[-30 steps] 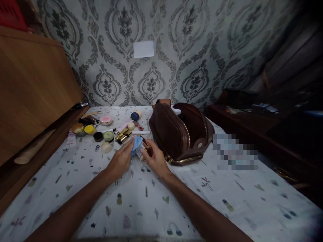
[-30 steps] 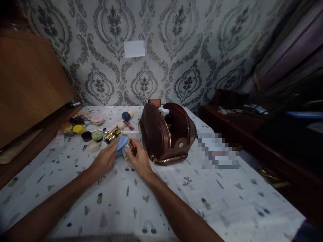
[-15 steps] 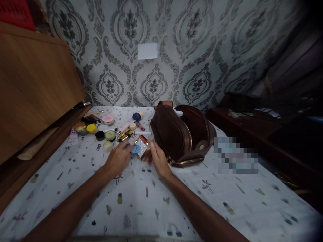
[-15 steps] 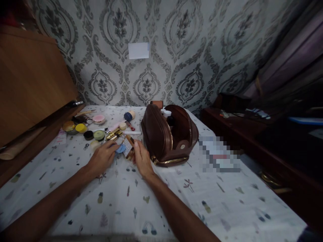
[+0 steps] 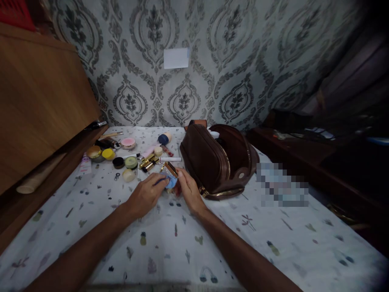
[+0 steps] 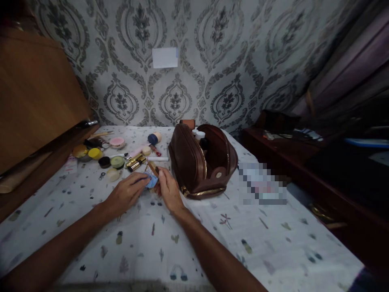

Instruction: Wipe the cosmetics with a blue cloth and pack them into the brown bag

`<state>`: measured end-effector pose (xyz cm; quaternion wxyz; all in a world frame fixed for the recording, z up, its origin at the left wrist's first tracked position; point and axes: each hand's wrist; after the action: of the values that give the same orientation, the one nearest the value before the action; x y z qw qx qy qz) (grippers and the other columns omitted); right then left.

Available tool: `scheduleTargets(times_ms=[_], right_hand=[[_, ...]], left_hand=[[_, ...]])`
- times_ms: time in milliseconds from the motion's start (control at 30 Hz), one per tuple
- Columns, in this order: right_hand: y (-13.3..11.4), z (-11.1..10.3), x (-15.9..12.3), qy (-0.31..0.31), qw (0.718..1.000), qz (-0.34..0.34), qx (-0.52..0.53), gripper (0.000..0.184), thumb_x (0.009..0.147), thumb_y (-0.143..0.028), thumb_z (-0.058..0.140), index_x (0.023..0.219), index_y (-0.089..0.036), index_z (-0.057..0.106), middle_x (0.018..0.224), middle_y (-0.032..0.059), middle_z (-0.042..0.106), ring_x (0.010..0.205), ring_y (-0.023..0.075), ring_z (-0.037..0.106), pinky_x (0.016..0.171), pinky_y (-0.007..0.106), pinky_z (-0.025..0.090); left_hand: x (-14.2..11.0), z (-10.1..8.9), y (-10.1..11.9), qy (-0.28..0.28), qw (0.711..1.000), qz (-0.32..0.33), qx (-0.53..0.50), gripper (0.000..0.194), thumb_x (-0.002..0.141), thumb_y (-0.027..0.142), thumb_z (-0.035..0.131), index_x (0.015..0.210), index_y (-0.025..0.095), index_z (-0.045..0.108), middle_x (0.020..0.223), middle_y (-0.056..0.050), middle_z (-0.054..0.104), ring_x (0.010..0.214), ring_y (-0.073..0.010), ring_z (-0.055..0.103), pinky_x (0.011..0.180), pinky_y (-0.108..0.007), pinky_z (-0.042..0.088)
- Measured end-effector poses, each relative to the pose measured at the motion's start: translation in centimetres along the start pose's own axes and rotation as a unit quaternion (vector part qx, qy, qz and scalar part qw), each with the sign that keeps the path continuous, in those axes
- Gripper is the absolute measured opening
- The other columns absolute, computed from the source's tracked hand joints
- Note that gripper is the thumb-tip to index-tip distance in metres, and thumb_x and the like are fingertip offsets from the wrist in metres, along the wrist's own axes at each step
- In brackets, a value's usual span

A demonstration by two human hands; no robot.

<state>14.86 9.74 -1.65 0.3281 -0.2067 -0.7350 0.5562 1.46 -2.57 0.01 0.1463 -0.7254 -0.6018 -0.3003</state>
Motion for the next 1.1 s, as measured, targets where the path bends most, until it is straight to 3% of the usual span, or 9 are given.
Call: scheduleTargets(times_ms=[200, 267, 433, 533, 667, 733, 933, 1033, 1100], right_hand=[[0.2, 0.1, 0.0, 0.005, 1.000, 0.011, 0.008, 0.057, 0.097, -0.060, 0.033, 0.122, -0.016, 0.058, 0.060, -0.0015, 0.053, 0.050, 0.0165, 0.052, 0.049, 0.029, 0.045], [0.1, 0.0, 0.0, 0.004, 1.000, 0.014, 0.007, 0.057, 0.097, -0.059, 0.034, 0.123, -0.015, 0.058, 0.059, -0.0016, 0.052, 0.050, 0.0170, 0.052, 0.048, 0.029, 0.045], [-0.4, -0.1, -0.1, 0.006, 0.999, -0.019, -0.030, 0.049, 0.098, -0.054, 0.034, 0.118, -0.018, 0.061, 0.081, 0.0036, 0.063, 0.067, 0.0180, 0.059, 0.062, 0.030, 0.050], [-0.6, -0.2, -0.1, 0.006, 0.997, -0.049, -0.058, 0.044, 0.099, -0.050, 0.034, 0.110, -0.018, 0.063, 0.092, 0.0054, 0.065, 0.086, 0.0198, 0.061, 0.078, 0.031, 0.048], [-0.5, -0.2, 0.0, 0.004, 0.996, -0.047, -0.073, 0.045, 0.100, -0.049, 0.031, 0.105, -0.017, 0.063, 0.084, 0.0038, 0.063, 0.078, 0.0185, 0.059, 0.073, 0.030, 0.046], [-0.5, -0.2, 0.0, 0.006, 0.996, -0.044, -0.076, 0.046, 0.099, -0.050, 0.032, 0.105, -0.017, 0.063, 0.080, 0.0032, 0.061, 0.074, 0.0181, 0.058, 0.070, 0.029, 0.046], [-0.9, 0.0, -0.3, -0.037, 0.998, -0.014, -0.050, 0.047, 0.098, -0.050, 0.036, 0.118, -0.017, 0.062, 0.066, -0.0001, 0.055, 0.055, 0.0162, 0.051, 0.054, 0.027, 0.043], [-1.1, 0.0, -0.5, -0.041, 0.996, -0.036, -0.073, 0.044, 0.097, -0.048, 0.040, 0.120, -0.019, 0.063, 0.074, 0.0022, 0.061, 0.060, 0.0165, 0.055, 0.054, 0.026, 0.044], [-1.1, 0.0, -0.5, -0.038, 0.996, -0.038, -0.069, 0.045, 0.097, -0.050, 0.040, 0.119, -0.019, 0.063, 0.078, 0.0033, 0.063, 0.062, 0.0166, 0.056, 0.054, 0.027, 0.045]], left_hand=[[0.2, -1.4, -0.9, -0.125, 0.990, 0.029, 0.052, 0.024, 0.093, 0.010, 0.045, 0.093, 0.019, 0.067, 0.097, -0.007, 0.065, 0.091, -0.0190, 0.062, 0.072, -0.028, 0.054], [0.3, -1.4, -0.7, -0.110, 0.992, 0.031, 0.054, 0.023, 0.093, 0.011, 0.045, 0.093, 0.018, 0.067, 0.096, -0.008, 0.065, 0.088, -0.0191, 0.062, 0.069, -0.028, 0.054], [0.2, -0.7, 0.6, 0.022, 0.998, 0.046, 0.048, 0.025, 0.096, 0.012, 0.045, 0.106, 0.019, 0.066, 0.105, -0.009, 0.065, 0.094, -0.0185, 0.062, 0.075, -0.027, 0.054], [0.2, -0.6, 1.0, -0.008, 0.995, 0.063, 0.073, 0.022, 0.094, 0.011, 0.047, 0.097, 0.019, 0.067, 0.102, -0.008, 0.065, 0.091, -0.0190, 0.061, 0.070, -0.027, 0.052], [0.2, -0.7, 0.7, -0.071, 0.995, 0.065, 0.035, 0.023, 0.089, 0.006, 0.048, 0.090, 0.019, 0.066, 0.097, -0.007, 0.064, 0.090, -0.0190, 0.061, 0.066, -0.025, 0.050], [0.2, -0.6, 0.4, -0.056, 0.997, 0.044, -0.003, 0.023, 0.090, 0.007, 0.047, 0.092, 0.019, 0.067, 0.098, -0.007, 0.063, 0.092, -0.0188, 0.061, 0.071, -0.027, 0.051], [0.7, -0.9, -0.2, 0.093, 0.984, -0.114, -0.098, 0.021, 0.091, 0.013, 0.050, 0.096, 0.020, 0.070, 0.098, -0.006, 0.062, 0.093, -0.0180, 0.062, 0.083, -0.031, 0.052], [0.8, -1.1, -1.2, 0.107, 0.970, -0.194, -0.099, 0.020, 0.088, 0.015, 0.051, 0.095, 0.020, 0.069, 0.096, -0.004, 0.061, 0.093, -0.0190, 0.061, 0.083, -0.031, 0.052], [0.5, -0.9, -1.9, 0.083, 0.969, -0.215, -0.086, 0.022, 0.085, 0.013, 0.051, 0.095, 0.020, 0.069, 0.095, -0.004, 0.061, 0.092, -0.0199, 0.061, 0.083, -0.032, 0.051]])
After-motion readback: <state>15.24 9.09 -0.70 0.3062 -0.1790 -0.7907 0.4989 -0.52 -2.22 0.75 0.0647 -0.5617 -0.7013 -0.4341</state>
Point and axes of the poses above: each hand's wrist, its own x-axis towards the middle knuckle, its own z-axis out of the palm, y = z × x
